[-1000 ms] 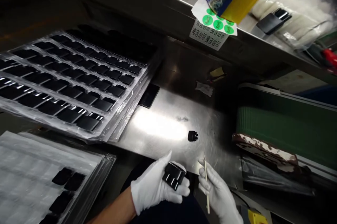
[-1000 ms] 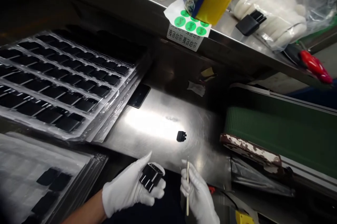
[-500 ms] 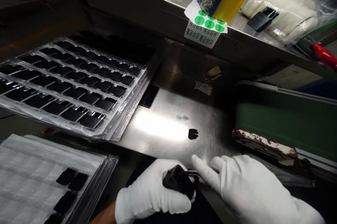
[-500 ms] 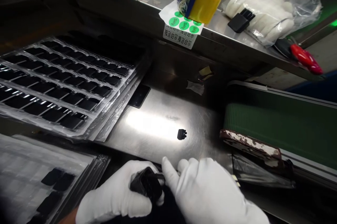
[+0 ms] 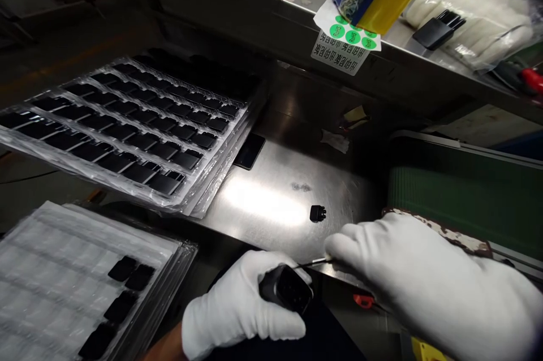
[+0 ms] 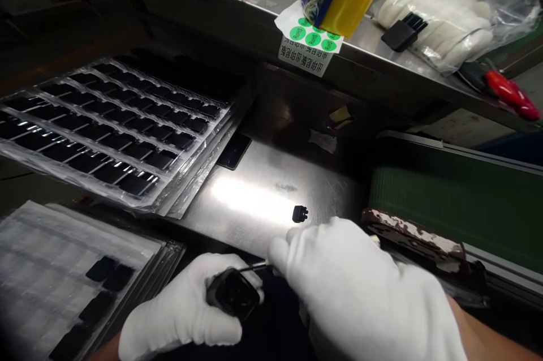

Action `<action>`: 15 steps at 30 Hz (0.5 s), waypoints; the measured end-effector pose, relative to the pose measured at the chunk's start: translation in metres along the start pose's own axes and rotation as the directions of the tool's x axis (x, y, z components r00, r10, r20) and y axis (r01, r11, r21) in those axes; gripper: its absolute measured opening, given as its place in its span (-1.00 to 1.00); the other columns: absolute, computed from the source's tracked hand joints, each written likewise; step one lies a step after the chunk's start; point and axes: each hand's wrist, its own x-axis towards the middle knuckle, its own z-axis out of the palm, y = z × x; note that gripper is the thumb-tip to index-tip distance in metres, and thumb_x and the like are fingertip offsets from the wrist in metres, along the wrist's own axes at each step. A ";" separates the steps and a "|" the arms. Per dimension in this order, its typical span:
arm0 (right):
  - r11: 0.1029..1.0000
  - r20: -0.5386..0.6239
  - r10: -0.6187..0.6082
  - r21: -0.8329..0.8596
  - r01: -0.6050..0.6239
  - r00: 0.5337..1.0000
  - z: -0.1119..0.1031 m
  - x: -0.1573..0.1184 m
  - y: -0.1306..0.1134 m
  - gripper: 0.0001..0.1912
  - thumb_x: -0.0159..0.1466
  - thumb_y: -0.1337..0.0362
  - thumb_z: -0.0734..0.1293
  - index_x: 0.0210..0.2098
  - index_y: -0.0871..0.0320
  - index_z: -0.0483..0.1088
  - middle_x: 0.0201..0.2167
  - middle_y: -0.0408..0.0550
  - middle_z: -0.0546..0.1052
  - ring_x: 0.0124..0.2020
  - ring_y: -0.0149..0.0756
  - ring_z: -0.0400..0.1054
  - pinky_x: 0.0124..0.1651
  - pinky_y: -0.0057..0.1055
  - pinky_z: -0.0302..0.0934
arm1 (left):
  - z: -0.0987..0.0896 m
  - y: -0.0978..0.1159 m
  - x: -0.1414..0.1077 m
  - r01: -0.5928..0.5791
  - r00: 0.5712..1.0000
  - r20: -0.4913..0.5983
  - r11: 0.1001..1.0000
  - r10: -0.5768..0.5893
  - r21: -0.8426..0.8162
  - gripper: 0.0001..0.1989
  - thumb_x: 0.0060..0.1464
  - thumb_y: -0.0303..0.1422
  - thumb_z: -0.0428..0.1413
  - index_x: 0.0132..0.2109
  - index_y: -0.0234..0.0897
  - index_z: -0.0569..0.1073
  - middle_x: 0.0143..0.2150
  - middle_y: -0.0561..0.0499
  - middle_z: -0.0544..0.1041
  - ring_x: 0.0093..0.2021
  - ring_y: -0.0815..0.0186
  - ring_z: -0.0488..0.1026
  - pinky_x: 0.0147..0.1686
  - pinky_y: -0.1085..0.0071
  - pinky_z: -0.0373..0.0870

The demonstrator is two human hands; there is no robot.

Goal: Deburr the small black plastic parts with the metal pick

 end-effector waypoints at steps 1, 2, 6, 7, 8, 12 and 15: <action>1.000 0.007 -0.004 -0.027 0.004 1.000 0.001 -0.003 0.000 -0.78 0.31 0.19 0.21 -0.41 -0.07 0.44 -0.64 -0.14 0.43 -0.68 -0.40 0.17 -0.60 -0.37 -0.01 | -0.003 -0.003 0.001 -0.124 0.992 -0.014 0.992 0.124 0.002 -0.69 -0.19 -0.53 0.34 -0.21 -0.28 0.57 -0.32 -0.01 0.55 -0.31 0.23 0.47 -0.31 0.38 0.41; 0.995 0.040 -0.070 -0.074 0.073 0.997 0.004 -0.007 -0.001 -0.79 0.33 0.15 0.19 -0.27 -0.07 0.45 -0.59 -0.11 0.46 -0.65 -0.36 0.21 -0.60 -0.37 0.02 | -0.005 -0.006 0.003 -0.257 0.966 -0.029 0.966 0.257 0.012 -0.64 -0.22 -0.50 0.38 -0.17 -0.27 0.58 -0.25 -0.04 0.56 -0.22 0.17 0.48 -0.16 0.30 0.42; 0.925 -0.037 -0.264 -0.293 0.242 0.964 0.035 -0.019 -0.006 -0.58 0.39 0.12 0.05 0.05 0.16 0.36 -0.63 -0.06 0.44 -0.65 -0.26 0.23 -0.67 -0.33 -0.05 | -0.012 -0.013 0.008 -0.515 0.847 -0.097 0.852 0.522 0.093 -0.62 -0.20 -0.40 0.38 -0.14 -0.25 0.56 -0.20 -0.08 0.55 -0.10 0.08 0.48 0.01 0.17 0.38; 0.911 -0.046 -0.271 -0.334 0.240 0.962 0.045 -0.021 -0.007 -0.58 0.39 0.14 0.04 0.06 0.20 0.34 -0.65 -0.07 0.43 -0.67 -0.25 0.22 -0.67 -0.32 -0.05 | -0.012 -0.014 0.009 -0.523 0.839 -0.103 0.845 0.534 0.113 -0.62 -0.19 -0.40 0.37 -0.13 -0.24 0.55 -0.21 -0.08 0.55 -0.12 0.09 0.49 -0.02 0.18 0.40; 0.901 -0.044 -0.270 -0.365 0.236 0.962 0.052 -0.024 -0.008 -0.58 0.39 0.17 0.04 0.05 0.23 0.34 -0.67 -0.07 0.42 -0.68 -0.25 0.21 -0.67 -0.32 -0.05 | -0.013 -0.013 0.010 -0.530 0.833 -0.103 0.837 0.544 0.137 -0.61 -0.18 -0.42 0.36 -0.12 -0.24 0.53 -0.21 -0.07 0.54 -0.13 0.11 0.49 -0.05 0.20 0.42; 0.869 0.042 -0.264 -0.422 0.257 0.964 0.063 -0.027 -0.011 -0.59 0.34 0.19 0.10 0.02 0.31 0.35 -0.66 -0.07 0.38 -0.71 -0.29 0.19 -0.67 -0.32 -0.09 | -0.014 -0.005 0.012 -0.548 0.810 -0.039 0.779 0.586 0.305 -0.56 -0.19 -0.50 0.36 -0.10 -0.23 0.51 -0.15 -0.08 0.55 -0.13 0.13 0.49 -0.03 0.23 0.42; 0.866 0.074 -0.239 -0.434 0.247 0.968 0.057 -0.024 -0.012 -0.63 0.32 0.20 0.14 -0.03 0.30 0.38 -0.69 -0.09 0.35 -0.74 -0.30 0.17 -0.67 -0.30 -0.17 | -0.016 0.002 0.015 -0.532 0.821 0.039 0.740 0.569 0.411 -0.56 -0.21 -0.49 0.37 -0.11 -0.24 0.51 -0.12 -0.08 0.55 -0.08 0.10 0.48 0.02 0.23 0.39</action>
